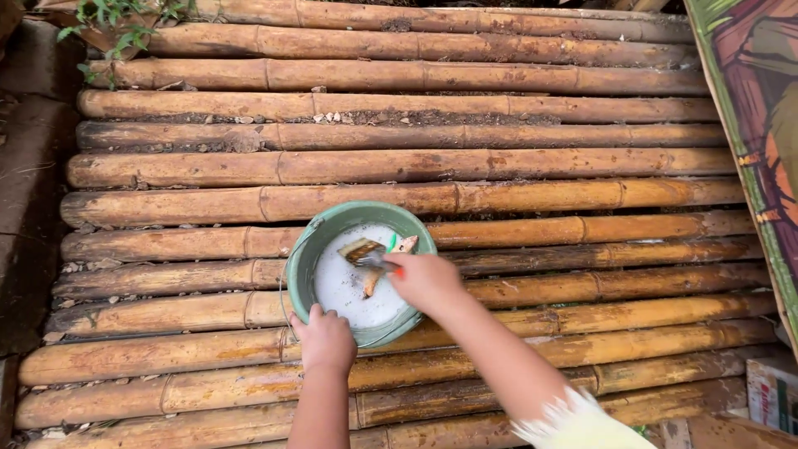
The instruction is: Scrubbing a bamboo floor with a brush and soapy water.
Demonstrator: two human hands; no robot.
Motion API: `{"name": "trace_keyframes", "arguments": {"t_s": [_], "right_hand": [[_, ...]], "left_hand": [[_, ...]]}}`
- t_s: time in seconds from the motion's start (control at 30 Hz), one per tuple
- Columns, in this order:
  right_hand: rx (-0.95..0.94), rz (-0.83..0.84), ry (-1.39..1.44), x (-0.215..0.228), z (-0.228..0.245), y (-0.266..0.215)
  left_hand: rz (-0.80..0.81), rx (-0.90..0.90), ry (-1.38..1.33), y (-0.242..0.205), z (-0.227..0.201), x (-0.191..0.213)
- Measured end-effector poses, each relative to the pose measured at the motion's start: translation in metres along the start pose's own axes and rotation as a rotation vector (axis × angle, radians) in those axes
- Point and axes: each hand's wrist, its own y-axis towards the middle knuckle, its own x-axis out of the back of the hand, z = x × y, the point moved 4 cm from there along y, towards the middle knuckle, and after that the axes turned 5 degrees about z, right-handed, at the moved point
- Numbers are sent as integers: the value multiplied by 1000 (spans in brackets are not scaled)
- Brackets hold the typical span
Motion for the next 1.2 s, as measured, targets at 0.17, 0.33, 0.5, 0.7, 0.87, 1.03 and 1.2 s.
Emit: {"name": "trace_keyframes", "arguments": {"t_s": [0.17,0.33,0.5,0.7,0.87,1.03,1.2], "right_hand": [[-11,43,5,-31,-16,63],[148,27,404,-13,-110,17],[76,60,1055,-40,-285,-12],[-471,-429,571,-93,-337,59],[-236,-161,-5,-90,-162,37],[-234,40,291,-42,-182,4],[-658,-273,499,-32,-261,4]], "left_hand": [[1,10,4,6,1,-5],[-37,-16,-29,9,2,-9],[-100,-24,-21,6,3,-9],[-470,18,-15,27,2,-44],[-474,21,2,28,2,-46],[-64,3,-6,-3,2,-2],[-71,-16,-6,1,1,-1]]}}
